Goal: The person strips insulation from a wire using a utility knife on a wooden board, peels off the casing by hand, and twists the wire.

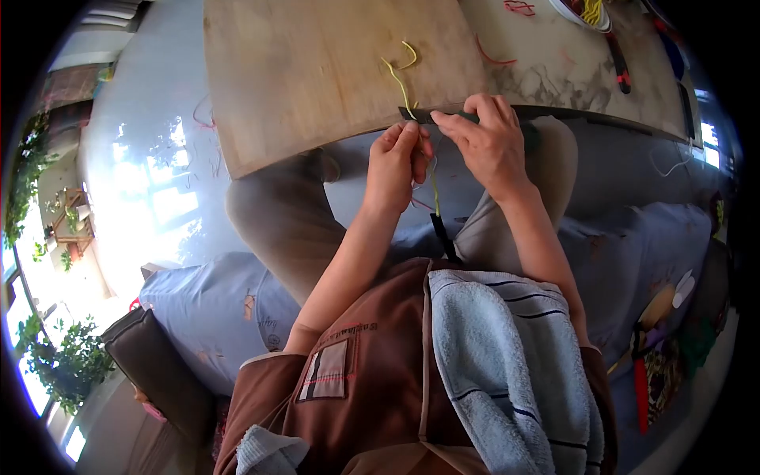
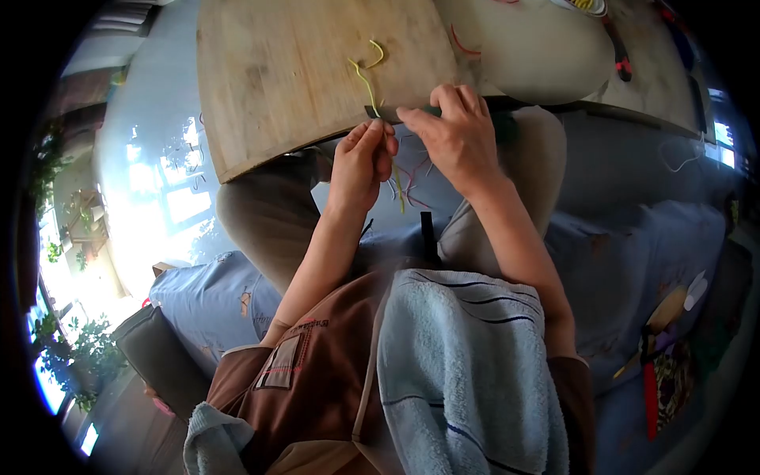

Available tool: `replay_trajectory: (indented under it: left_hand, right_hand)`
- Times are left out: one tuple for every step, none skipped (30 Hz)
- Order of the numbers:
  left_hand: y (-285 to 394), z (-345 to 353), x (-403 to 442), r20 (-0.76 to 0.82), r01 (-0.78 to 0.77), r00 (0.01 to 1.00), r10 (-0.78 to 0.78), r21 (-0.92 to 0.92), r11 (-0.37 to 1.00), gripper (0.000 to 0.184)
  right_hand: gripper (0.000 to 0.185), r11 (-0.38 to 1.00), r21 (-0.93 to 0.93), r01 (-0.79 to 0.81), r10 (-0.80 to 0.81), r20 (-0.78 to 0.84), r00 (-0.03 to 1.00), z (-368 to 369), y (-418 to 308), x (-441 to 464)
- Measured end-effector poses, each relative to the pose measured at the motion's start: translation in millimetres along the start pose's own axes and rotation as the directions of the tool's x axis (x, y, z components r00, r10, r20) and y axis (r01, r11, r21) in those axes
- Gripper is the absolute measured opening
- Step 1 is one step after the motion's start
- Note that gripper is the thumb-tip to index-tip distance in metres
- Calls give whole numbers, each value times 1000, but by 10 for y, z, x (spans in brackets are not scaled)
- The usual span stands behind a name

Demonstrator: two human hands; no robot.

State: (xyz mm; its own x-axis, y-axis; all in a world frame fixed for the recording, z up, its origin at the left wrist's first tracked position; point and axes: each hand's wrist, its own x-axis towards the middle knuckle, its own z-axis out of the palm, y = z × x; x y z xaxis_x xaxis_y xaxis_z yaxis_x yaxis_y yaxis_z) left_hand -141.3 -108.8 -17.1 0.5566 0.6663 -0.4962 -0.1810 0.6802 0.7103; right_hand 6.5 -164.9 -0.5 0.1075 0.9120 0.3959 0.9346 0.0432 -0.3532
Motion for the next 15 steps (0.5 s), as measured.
replay_trajectory:
  left_hand:
    - [7,-9,5,2,5,1000,-5,1,1000,21]
    - [16,-21,10,5,10,1000,-10,1,1000,22]
    - [19,-34,8,4,16,1000,-16,0,1000,22]
    - [20,-40,7,10,20,1000,-20,-8,1000,22]
    - [25,-45,-1,15,29,999,-29,-14,999,22]
    - [35,-43,2,23,35,999,-35,-21,999,22]
    - [46,-36,0,19,41,999,-40,-32,999,21]
    - [54,-27,-13,15,48,999,-47,-42,998,20]
    - [59,-25,-16,12,55,998,-54,-51,997,18]
    - [61,-37,-6,23,58,998,-57,-54,997,18]
    - [59,-54,3,33,62,998,-60,-57,996,18]
    - [52,-70,4,43,69,997,-66,-60,996,18]
    - [41,-76,5,43,73,997,-70,-66,995,18]
    - [35,-75,7,44,76,996,-73,-74,994,18]
    - [40,-68,10,43,73,997,-70,-82,994,18]
  right_hand:
    - [26,1000,8,-5,6,-13,1000,31,7,-3]
    - [26,1000,14,-10,10,-25,1000,54,18,-4]
    - [26,1000,10,-13,14,-32,999,75,23,-7]
    - [26,1000,8,-18,18,-37,999,101,26,-17]
    - [27,1000,6,-26,26,-40,999,124,15,-34]
    - [27,1000,-2,-24,24,-52,998,140,5,-35]
    - [27,1000,-12,-22,21,-66,998,152,-4,-26]
    - [27,1000,-23,-22,20,-79,997,165,-9,-26]
    - [27,999,-26,-17,15,-96,995,184,-4,-29]
    - [27,999,-30,-13,9,-112,994,210,7,-31]
    - [27,999,-33,-8,4,-128,992,237,17,-33]
    - [26,999,-32,-2,-3,-136,991,242,16,-21]
    - [26,999,-31,6,-10,-142,990,232,18,3]
    - [25,999,-31,15,-20,-149,989,236,21,20]
    - [23,1000,-20,13,-16,-149,989,263,23,40]
